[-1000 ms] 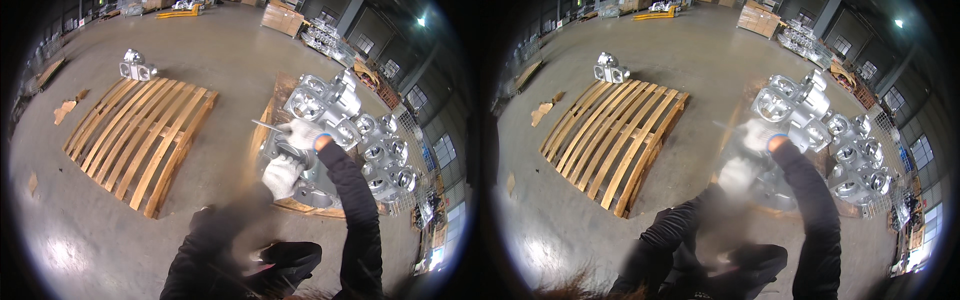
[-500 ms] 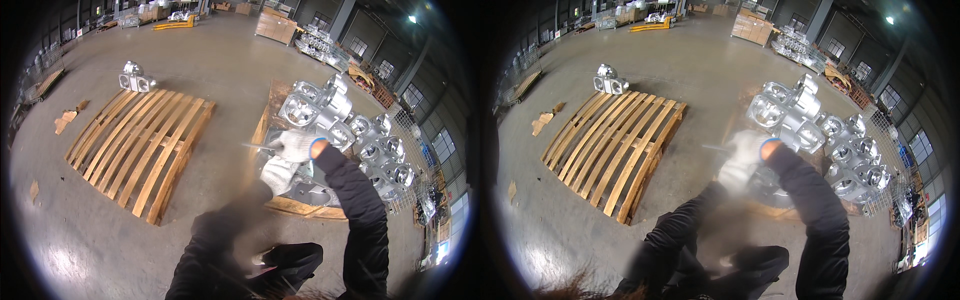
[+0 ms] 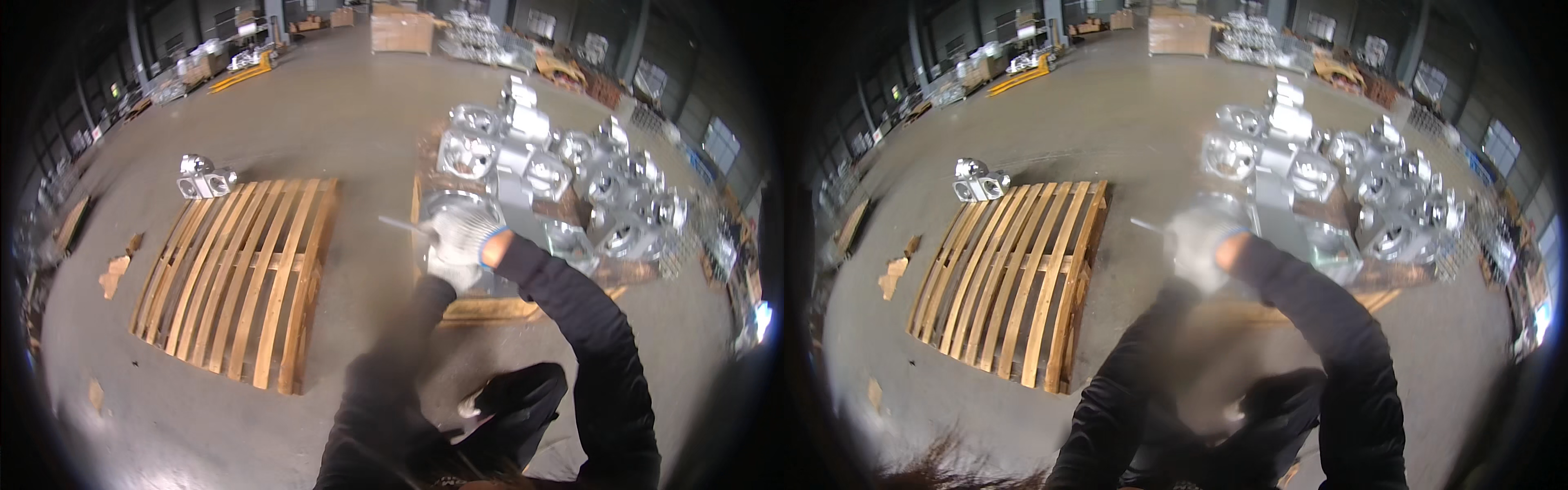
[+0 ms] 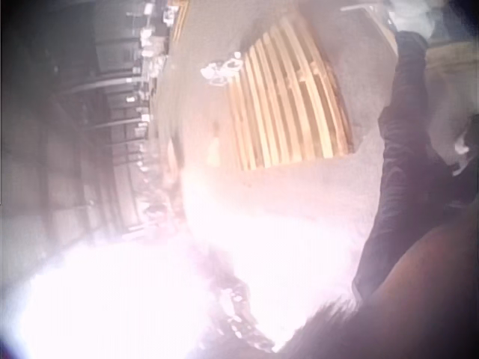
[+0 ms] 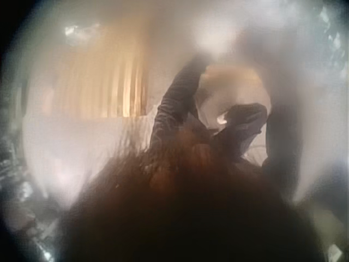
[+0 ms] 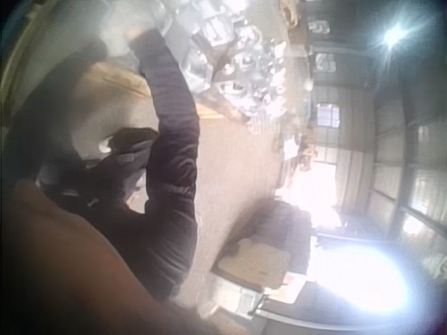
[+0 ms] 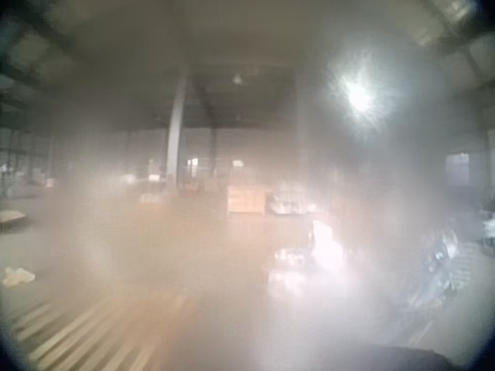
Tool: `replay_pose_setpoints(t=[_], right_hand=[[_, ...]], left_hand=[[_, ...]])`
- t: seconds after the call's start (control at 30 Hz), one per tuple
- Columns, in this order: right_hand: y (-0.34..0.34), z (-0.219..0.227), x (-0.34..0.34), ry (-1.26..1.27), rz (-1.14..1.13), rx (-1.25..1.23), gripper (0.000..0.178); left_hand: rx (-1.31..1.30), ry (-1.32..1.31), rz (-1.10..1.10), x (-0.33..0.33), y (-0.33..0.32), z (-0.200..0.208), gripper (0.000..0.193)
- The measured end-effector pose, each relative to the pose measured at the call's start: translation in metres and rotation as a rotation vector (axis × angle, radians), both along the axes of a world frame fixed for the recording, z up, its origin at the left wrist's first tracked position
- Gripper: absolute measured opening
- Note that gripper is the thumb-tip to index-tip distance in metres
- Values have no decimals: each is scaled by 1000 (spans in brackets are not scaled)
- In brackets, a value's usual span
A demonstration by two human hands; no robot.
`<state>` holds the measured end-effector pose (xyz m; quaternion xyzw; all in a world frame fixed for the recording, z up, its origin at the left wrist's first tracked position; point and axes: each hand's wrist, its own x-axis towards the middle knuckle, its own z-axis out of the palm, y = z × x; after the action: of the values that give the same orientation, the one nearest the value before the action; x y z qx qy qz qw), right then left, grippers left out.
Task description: The person uses a metal file to deburr the edges of several silver metal parts on a wooden pallet. They repeatedly pick up each part, file its edges, and place it back on the pallet, working through multiple units in sequence.
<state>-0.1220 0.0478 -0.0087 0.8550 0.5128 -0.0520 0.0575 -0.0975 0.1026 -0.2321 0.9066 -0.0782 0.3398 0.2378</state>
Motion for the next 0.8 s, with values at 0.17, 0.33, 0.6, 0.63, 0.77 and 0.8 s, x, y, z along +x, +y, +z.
replay_pose_setpoints(t=[0.17,0.33,0.6,0.63,0.77,0.8], right_hand=[[-7,-16,10,-17,-129,-21,33],[0,-35,30,0,-73,118,32],[-70,-141,-3,575,-62,785,29],[-79,-159,-19,720,-138,804,29],[-50,-211,-64,1438,-493,998,29],[-37,-215,-64,1595,-556,1104,27]], left_hand=[[-612,96,-432,33,6,-42,67],[-49,15,-144,19,18,-32,55],[298,-299,-233,-160,64,37,21],[216,106,96,-158,68,44,21],[314,-343,195,-130,93,78,38],[303,-213,308,-113,93,87,24]])
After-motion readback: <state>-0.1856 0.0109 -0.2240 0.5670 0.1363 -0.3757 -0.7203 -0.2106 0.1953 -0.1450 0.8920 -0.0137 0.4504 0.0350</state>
